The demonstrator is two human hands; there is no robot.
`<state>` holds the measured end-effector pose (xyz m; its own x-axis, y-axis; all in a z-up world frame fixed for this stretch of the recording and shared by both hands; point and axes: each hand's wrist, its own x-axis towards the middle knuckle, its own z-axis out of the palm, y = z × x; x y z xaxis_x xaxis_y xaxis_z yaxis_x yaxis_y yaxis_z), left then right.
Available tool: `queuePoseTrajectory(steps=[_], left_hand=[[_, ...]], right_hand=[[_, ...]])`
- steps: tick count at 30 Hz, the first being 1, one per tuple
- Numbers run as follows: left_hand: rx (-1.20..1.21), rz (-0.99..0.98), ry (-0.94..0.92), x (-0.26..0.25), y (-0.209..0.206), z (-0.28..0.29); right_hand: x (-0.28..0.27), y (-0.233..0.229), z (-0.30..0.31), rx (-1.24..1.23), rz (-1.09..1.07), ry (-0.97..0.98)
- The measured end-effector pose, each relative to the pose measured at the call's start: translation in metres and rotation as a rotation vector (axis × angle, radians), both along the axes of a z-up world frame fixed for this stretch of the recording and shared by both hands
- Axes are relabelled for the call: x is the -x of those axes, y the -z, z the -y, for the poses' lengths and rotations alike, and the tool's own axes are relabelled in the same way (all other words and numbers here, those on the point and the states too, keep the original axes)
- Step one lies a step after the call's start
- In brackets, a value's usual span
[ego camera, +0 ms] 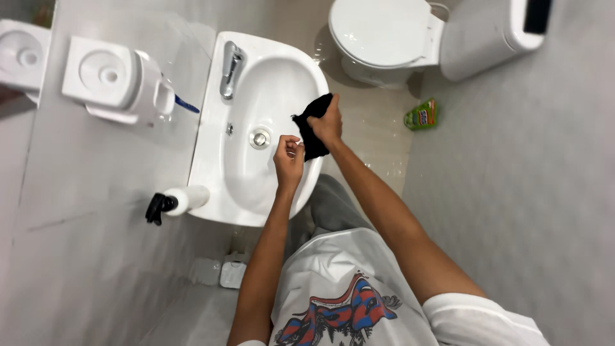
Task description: The person wipes a hexagonal mirror above a sink using a black cloth, then cleans the sink basin and faucet. The person uses a black cloth to wipe the mirror and sink surfaces.
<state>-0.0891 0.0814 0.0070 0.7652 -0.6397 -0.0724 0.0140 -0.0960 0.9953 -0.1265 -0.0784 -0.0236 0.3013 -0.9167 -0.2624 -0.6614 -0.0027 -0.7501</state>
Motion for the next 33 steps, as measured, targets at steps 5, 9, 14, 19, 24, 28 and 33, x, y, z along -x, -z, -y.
queuePoseTrajectory(steps=[5, 9, 14, 19, 24, 28, 33], left_hand=[[-0.062, -0.049, -0.072, -0.030, 0.012, 0.046], [-0.061, -0.086, -0.152, -0.053, 0.016, 0.073], [-0.051, -0.079, -0.291, -0.072, 0.016, 0.091], [-0.077, -0.106, -0.355, -0.072, 0.012, 0.097], [0.000, -0.090, -0.348, -0.060, 0.008, 0.107], [-0.027, -0.063, -0.327, -0.042, 0.003, 0.108], [-0.087, -0.047, -0.281, -0.013, -0.009, 0.096]], right_hand=[[-0.052, 0.011, 0.092, 0.082, -0.097, -0.260], [-0.121, -0.003, 0.142, 0.159, -0.156, -0.660], [-0.224, -0.035, 0.136, 0.212, -0.324, -1.113], [-0.246, -0.048, 0.135, 0.159, -0.332, -1.256], [-0.217, -0.040, 0.136, 0.308, -0.160, -1.183], [-0.180, -0.031, 0.134, 0.333, -0.281, -1.032], [-0.119, -0.013, 0.133, 0.336, -0.293, -0.821]])
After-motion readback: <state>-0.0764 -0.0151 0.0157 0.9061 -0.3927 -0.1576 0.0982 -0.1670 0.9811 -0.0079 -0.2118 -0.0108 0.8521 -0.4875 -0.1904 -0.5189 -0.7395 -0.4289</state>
